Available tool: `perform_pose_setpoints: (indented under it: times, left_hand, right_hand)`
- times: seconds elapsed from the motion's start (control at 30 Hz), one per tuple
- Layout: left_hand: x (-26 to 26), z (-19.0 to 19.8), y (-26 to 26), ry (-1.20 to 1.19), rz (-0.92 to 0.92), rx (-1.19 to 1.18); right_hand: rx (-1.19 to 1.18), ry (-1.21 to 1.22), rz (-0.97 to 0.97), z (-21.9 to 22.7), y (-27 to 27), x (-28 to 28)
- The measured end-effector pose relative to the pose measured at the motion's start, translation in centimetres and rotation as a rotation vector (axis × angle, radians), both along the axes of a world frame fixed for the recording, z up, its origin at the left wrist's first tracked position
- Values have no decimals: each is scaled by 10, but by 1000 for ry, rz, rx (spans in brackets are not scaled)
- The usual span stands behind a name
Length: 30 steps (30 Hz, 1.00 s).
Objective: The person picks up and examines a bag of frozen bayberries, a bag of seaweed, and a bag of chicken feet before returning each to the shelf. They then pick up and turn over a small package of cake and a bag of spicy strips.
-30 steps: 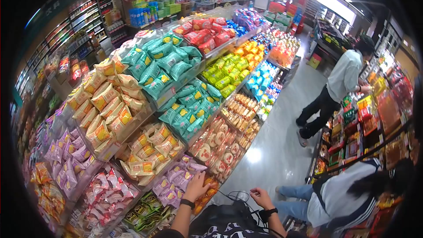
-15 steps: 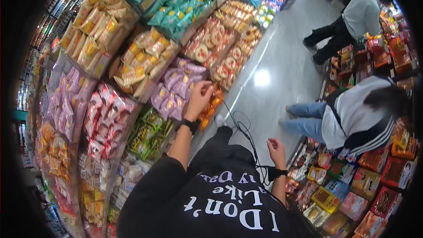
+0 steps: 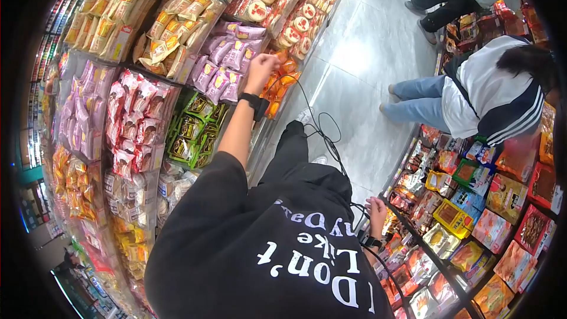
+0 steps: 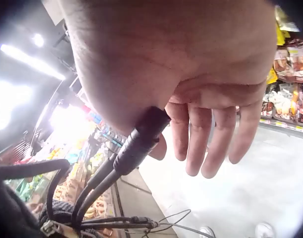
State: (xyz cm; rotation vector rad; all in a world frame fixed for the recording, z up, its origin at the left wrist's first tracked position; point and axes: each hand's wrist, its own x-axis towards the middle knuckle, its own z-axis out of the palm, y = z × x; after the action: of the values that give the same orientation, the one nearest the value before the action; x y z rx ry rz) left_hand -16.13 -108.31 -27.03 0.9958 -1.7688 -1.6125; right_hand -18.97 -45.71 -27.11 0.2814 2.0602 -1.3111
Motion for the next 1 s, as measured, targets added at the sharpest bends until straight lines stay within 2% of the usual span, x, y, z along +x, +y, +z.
perform_pose_setpoints:
  times: [0.03, 0.07, 0.1, 0.17, 0.2, 0.3, 0.33, 0.43, 0.57, 0.67, 0.77, 0.83, 1.0]
  left_hand:
    - [-4, -18, 0, -103, -100, -160]
    - [-5, -28, 7, -394, -206, -322]
    - [-7, -39, 15, -645, -398, -620]
    - [-12, -43, 34, -830, -593, -944]
    - [-11, -85, 30, -748, -563, -1067]
    - [-18, -104, 30, -914, -494, -933]
    - [-19, -127, 22, -812, -423, -938]
    - [-29, -103, 5, -857, -297, -793]
    - [-29, -123, 1, -843, -160, -608]
    - [-46, -117, 4, -716, -203, -507]
    - [-56, -114, 12, -645, -350, -540]
    - [-54, -114, 14, -710, -402, -534]
    - [-46, -96, 14, -639, -502, -412]
  right_hand:
    - [-15, -18, -66, 7, -6, 0]
    - [-3, -35, -99, 9, -10, -3]
    - [7, -54, -130, 12, -15, -6]
    - [27, -99, -202, 21, -36, -13]
    - [36, -94, -201, 24, -46, -17]
    - [108, -130, -172, 47, -82, -24]
    - [83, -163, -188, 42, -82, -27]
    - [126, -206, -142, 36, -94, -39]
    - [127, -245, -139, 31, -105, -54]
    - [155, -253, -126, 41, -131, -64]
    - [182, -261, -99, 45, -145, -67]
    - [164, -242, -79, 41, -145, -64]
    - [157, -201, -253, 46, -137, -40]
